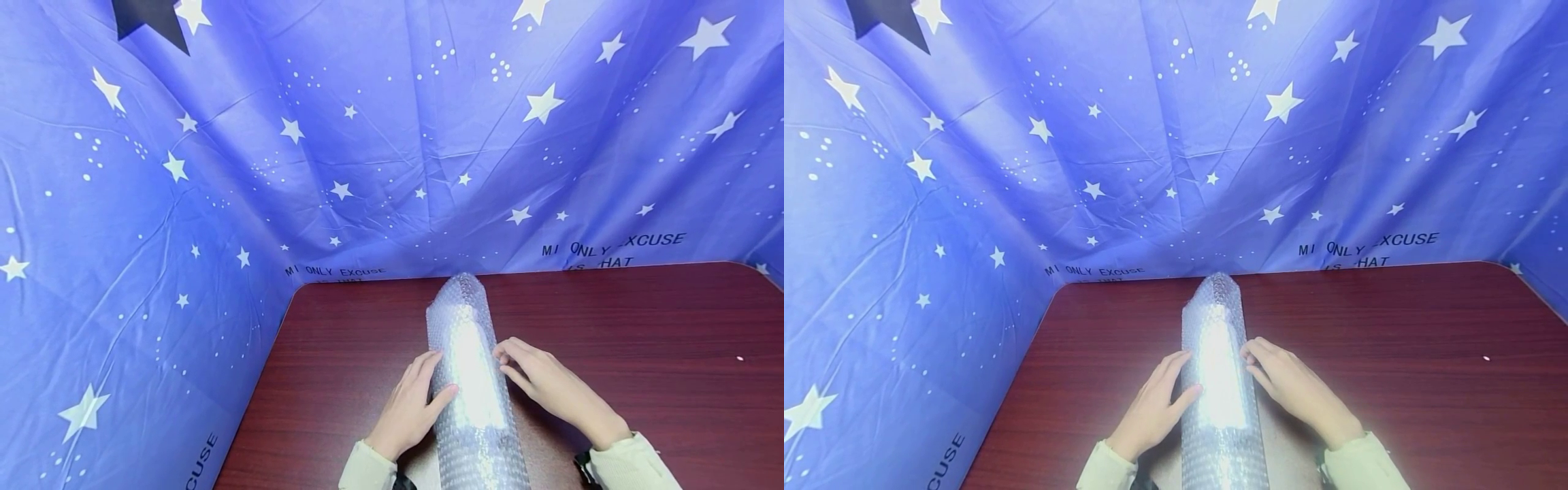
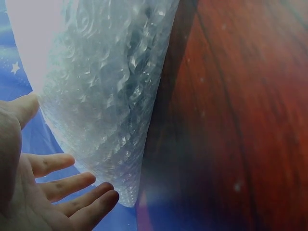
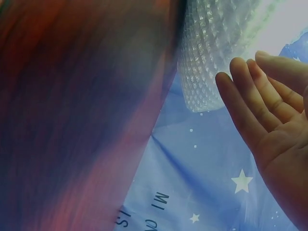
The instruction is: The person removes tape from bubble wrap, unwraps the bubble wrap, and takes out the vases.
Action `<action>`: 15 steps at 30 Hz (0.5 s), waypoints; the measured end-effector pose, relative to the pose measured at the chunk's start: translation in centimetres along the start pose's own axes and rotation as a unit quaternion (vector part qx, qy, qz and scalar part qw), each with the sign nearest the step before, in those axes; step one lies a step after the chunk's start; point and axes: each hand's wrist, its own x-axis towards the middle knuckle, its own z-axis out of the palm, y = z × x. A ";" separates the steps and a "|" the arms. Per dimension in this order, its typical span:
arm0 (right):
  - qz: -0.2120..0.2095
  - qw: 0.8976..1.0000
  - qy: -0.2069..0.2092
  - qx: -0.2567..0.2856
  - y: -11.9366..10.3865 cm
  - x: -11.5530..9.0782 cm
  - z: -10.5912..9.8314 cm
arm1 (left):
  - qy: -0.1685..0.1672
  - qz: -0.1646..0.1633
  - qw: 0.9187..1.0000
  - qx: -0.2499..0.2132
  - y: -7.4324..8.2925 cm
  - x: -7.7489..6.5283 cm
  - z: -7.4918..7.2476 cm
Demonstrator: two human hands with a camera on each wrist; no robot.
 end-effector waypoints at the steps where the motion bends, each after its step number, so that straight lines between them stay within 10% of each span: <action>1: 0.001 1.000 0.000 0.000 0.0 0.0 0.0 | 0.000 0.000 1.000 -0.001 0.0 0.0 0.0; 15: 0.032 0.999 -0.013 0.003 -0.6 0.2 -0.5 | -0.010 -0.012 1.000 -0.013 0.0 0.0 -0.1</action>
